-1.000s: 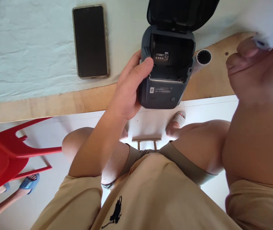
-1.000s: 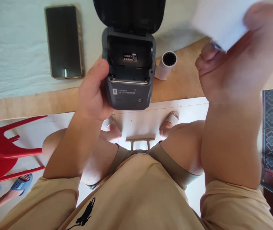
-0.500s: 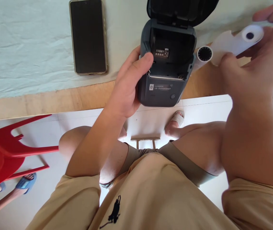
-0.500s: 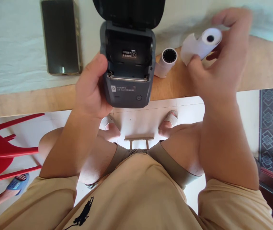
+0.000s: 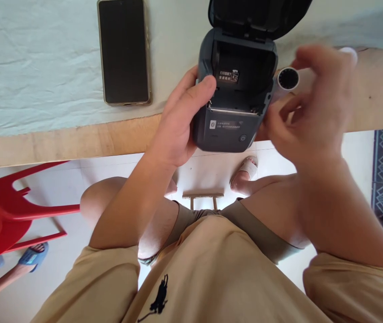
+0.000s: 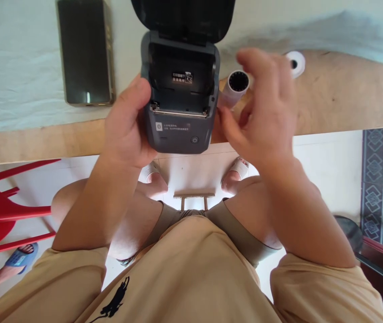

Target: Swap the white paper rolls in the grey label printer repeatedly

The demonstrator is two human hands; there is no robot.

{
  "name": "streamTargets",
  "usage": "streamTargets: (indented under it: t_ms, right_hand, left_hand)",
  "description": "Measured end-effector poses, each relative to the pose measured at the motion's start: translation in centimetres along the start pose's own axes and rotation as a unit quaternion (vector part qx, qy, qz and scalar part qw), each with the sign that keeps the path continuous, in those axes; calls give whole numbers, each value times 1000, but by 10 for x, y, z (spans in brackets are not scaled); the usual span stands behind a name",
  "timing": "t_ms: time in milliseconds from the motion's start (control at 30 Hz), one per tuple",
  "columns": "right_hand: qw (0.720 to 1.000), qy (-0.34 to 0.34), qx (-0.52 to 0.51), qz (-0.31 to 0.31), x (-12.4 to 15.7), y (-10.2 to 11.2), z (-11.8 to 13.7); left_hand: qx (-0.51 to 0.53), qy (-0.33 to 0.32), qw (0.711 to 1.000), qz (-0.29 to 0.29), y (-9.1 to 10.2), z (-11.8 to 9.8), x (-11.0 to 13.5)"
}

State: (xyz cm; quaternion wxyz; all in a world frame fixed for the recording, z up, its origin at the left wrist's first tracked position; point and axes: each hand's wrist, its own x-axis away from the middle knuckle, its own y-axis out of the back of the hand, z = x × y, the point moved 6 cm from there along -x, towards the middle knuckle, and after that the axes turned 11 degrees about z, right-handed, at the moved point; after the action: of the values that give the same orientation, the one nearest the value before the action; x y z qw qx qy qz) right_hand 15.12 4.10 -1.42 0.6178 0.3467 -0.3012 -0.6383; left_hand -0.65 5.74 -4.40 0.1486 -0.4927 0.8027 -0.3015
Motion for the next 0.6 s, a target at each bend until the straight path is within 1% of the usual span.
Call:
streamTargets:
  t_ms: [67,133,233,267,333,400,433,467,500,533,600]
  right_hand:
    - [999,18,32,20,-2,-12,1]
    - [999,24,45,19,-4,-15,0]
    - [998,38,27,-30,-2,-5,4]
    - [998,42,9,-44,-1,-1,7]
    - [995,50,-60,-65,1,5,11]
    - [985,57,-133,-88,0,11,12]
    - [979,58,-174,-90,-1,13,11]
    - [968,50,-236,-75,-3,12,9]
    - [949,33,-310,-44,-6,10,5]
    - [921,11,-389,-3,-8,7,2]
    - [849,-35,-522,73,-9,1,0]
  left_hand:
    - [-7,-13,1000,-9,-1,-1,0]
    - [-11,-14,1000,-13,-2,-1,0]
    - [-12,-6,1000,-9,-2,0,0]
    - [-10,-3,1000,-9,-2,0,1]
    - [0,0,1000,-7,0,0,1]
    - [10,6,1000,-5,2,1,1]
    - [14,8,1000,-4,2,1,1]
    - [16,9,1000,-5,3,2,1]
    - [17,10,1000,-6,3,2,1]
    - [16,10,1000,-7,3,2,1]
    - [14,8,1000,-9,3,2,1]
